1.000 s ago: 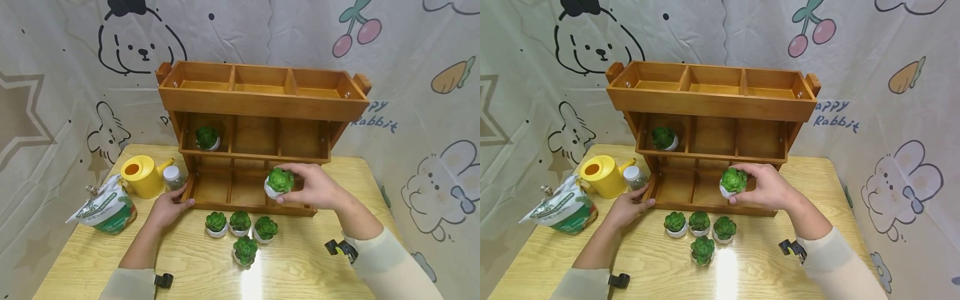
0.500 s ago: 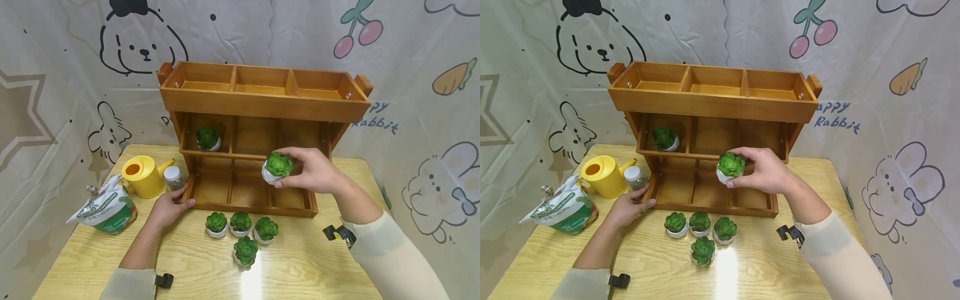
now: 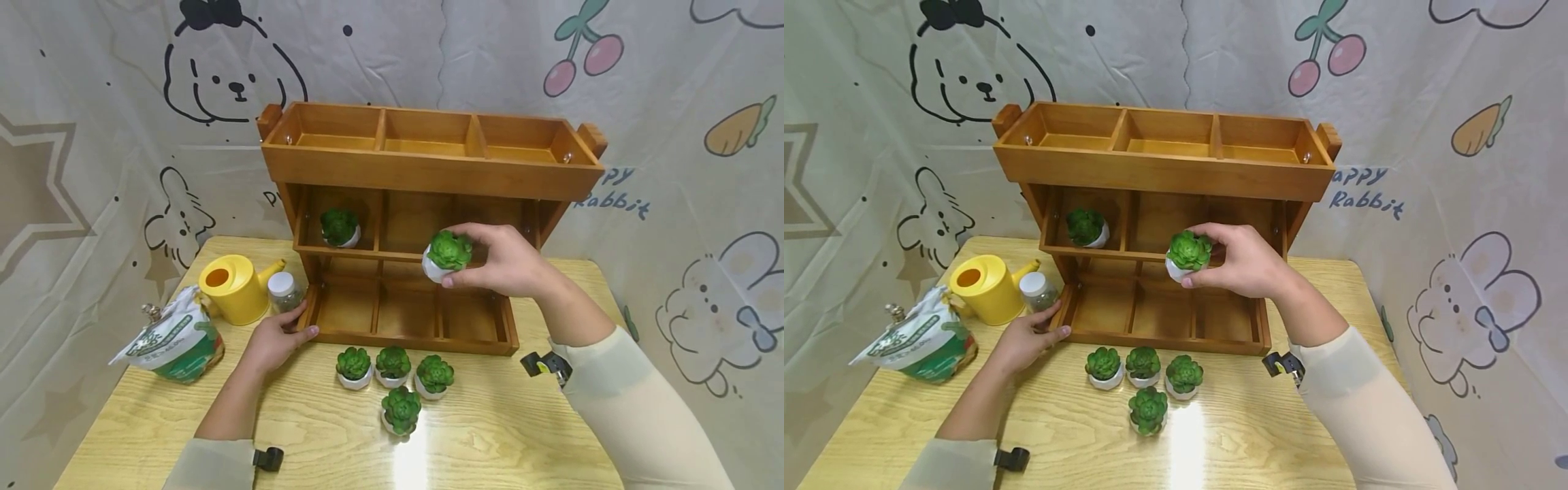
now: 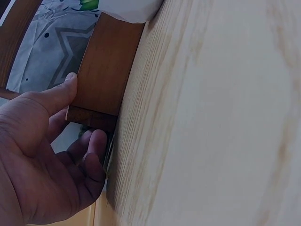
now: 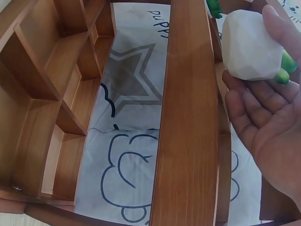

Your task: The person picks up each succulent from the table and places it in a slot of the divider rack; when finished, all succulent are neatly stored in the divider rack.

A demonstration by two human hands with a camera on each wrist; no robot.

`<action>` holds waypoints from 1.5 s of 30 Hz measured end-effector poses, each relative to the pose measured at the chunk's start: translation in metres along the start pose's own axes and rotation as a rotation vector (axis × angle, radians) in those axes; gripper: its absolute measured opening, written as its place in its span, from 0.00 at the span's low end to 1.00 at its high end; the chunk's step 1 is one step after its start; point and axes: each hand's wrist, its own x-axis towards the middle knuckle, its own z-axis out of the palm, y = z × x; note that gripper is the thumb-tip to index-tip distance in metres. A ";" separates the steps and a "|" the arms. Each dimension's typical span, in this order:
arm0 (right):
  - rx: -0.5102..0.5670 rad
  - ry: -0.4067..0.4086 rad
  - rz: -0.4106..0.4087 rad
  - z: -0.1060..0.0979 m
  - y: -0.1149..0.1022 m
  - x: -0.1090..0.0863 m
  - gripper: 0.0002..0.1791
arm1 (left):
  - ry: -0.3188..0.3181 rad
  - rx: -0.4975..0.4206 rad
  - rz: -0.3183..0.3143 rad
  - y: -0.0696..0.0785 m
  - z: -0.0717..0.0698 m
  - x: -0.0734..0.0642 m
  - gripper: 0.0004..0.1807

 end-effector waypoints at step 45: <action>-0.021 0.039 0.146 0.026 -0.001 0.053 0.43 | -0.001 -0.027 0.005 -0.002 0.000 0.000 0.39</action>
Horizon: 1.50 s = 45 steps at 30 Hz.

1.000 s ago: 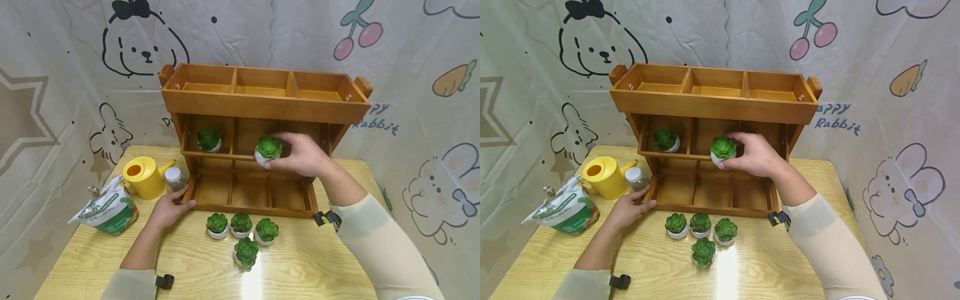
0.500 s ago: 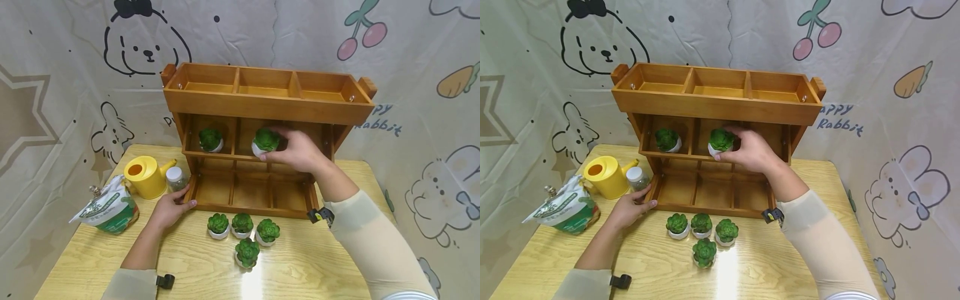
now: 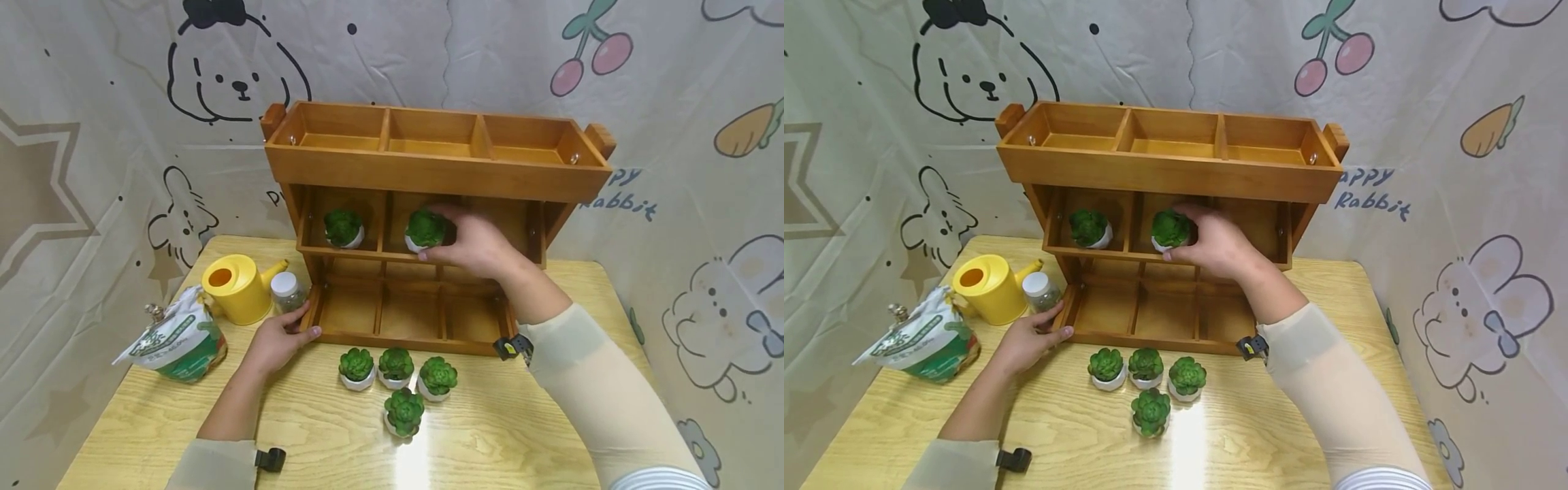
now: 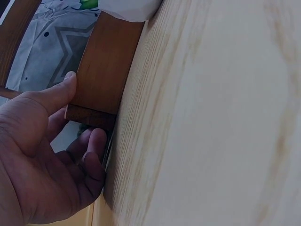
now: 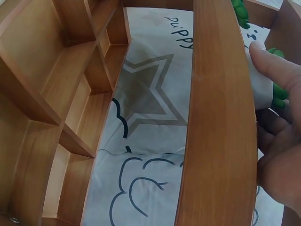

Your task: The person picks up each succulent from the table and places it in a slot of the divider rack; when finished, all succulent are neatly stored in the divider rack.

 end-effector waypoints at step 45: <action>-0.072 -0.025 -0.027 0.006 0.002 -0.006 0.45 | -0.003 0.001 -0.018 0.003 0.000 -0.001 0.40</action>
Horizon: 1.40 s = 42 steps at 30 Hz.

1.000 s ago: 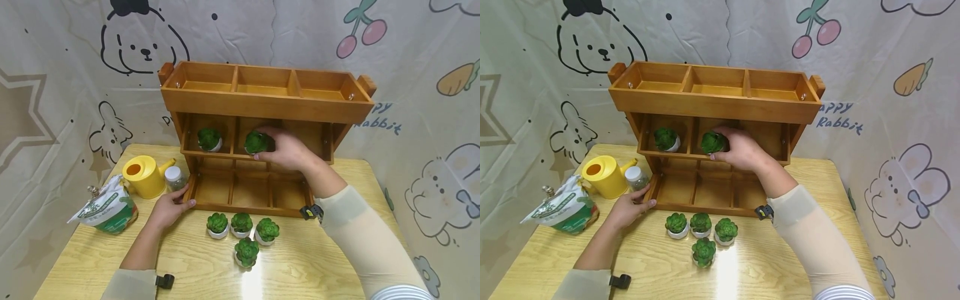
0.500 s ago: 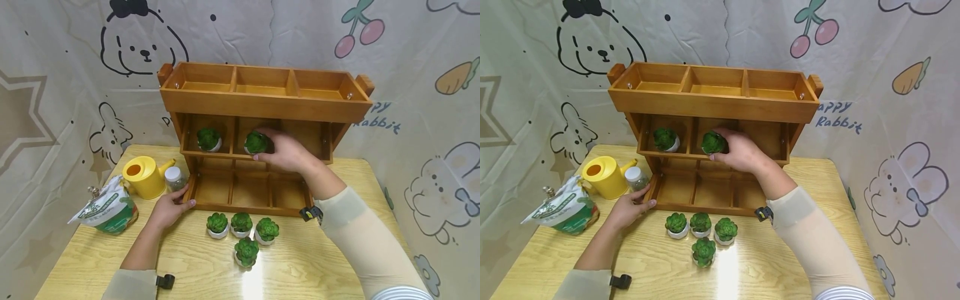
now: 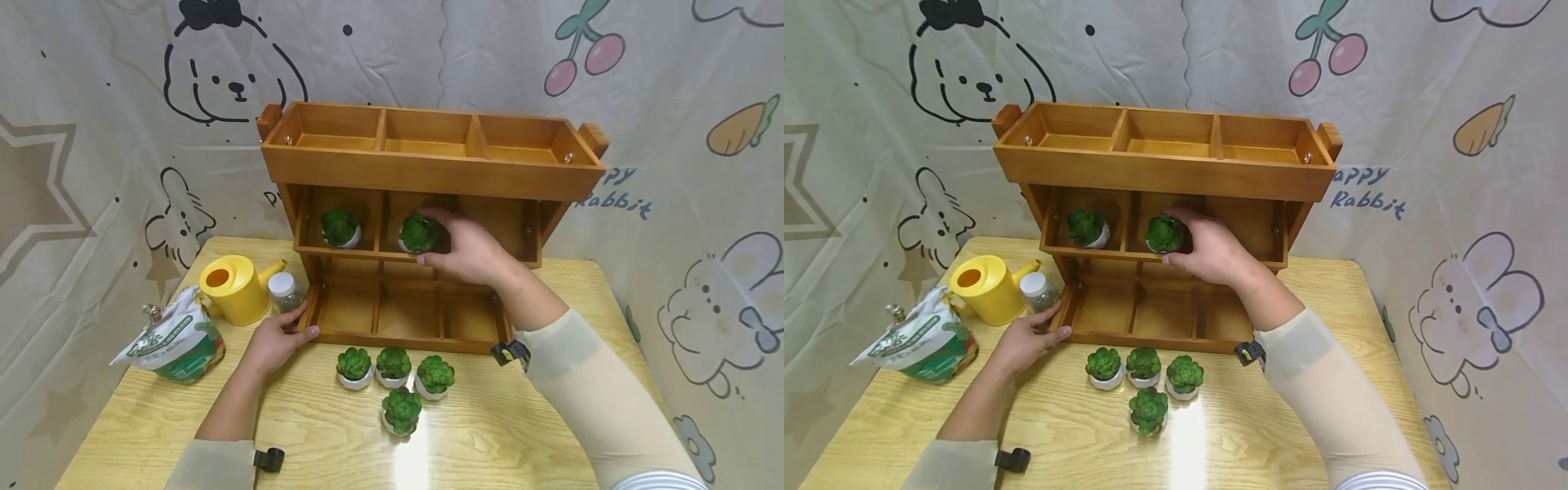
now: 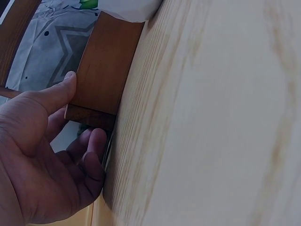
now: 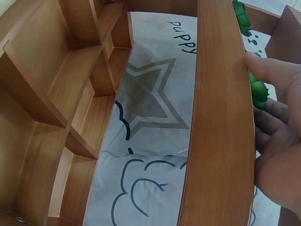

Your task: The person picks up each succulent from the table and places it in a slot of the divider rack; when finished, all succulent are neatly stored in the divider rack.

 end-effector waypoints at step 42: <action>0.115 0.077 -0.059 -0.008 0.006 -0.055 0.42 | 0.013 0.013 0.015 -0.001 0.000 -0.001 0.41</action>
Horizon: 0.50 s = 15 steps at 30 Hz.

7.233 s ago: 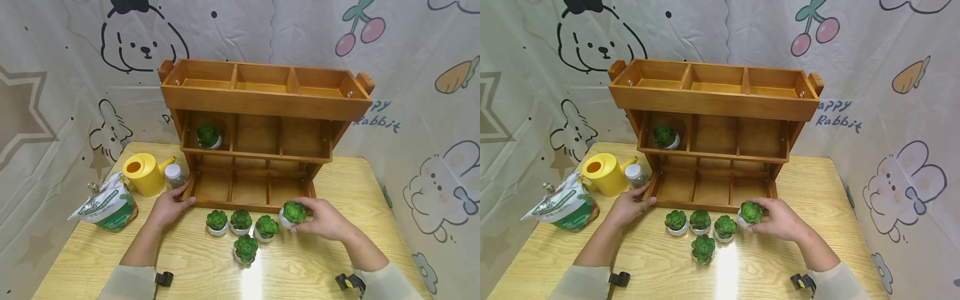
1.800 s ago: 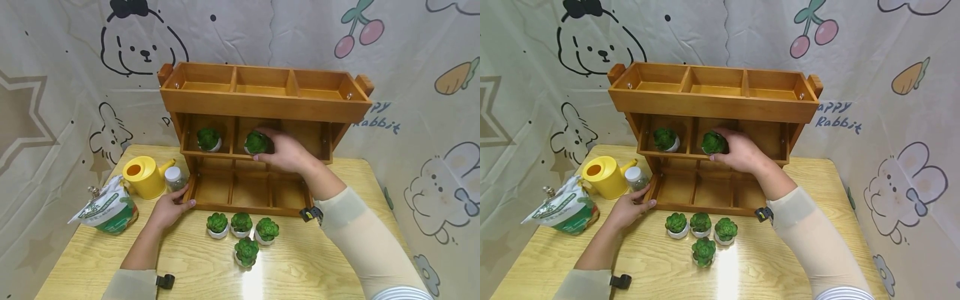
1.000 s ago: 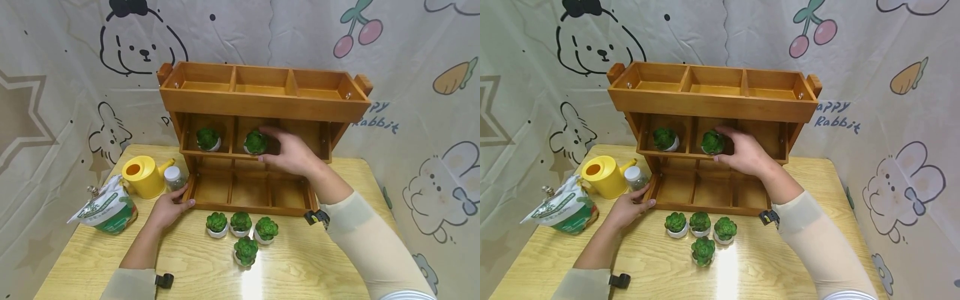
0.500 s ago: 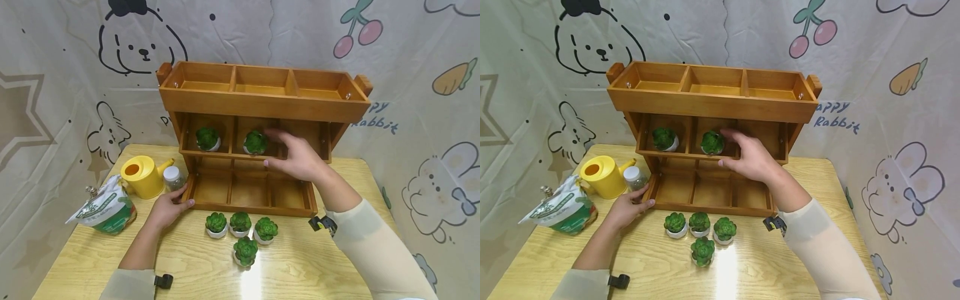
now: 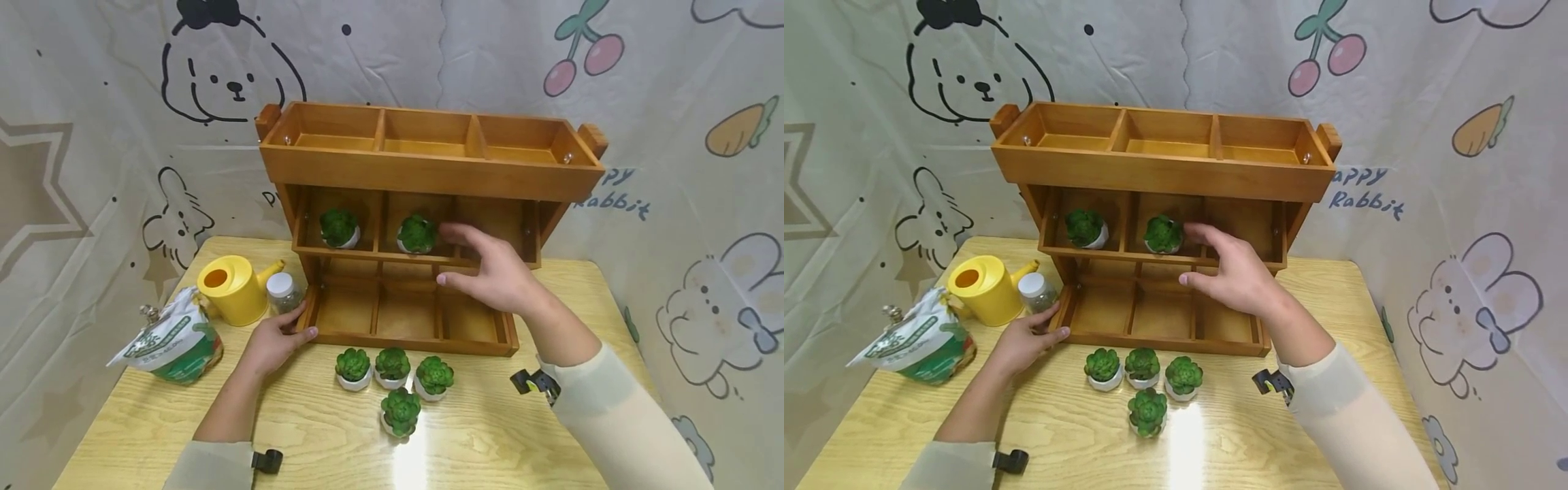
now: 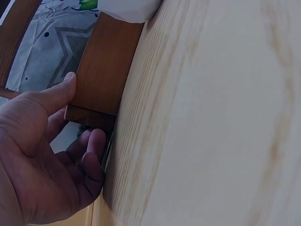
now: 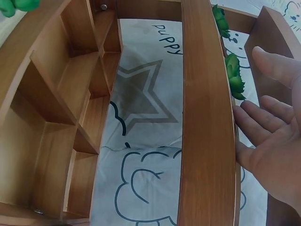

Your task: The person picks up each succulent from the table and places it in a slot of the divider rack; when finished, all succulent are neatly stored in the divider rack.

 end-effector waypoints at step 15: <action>0.012 -0.011 -0.009 -0.002 0.001 -0.026 0.42 | 0.000 0.012 -0.013 0.000 0.000 0.001 0.43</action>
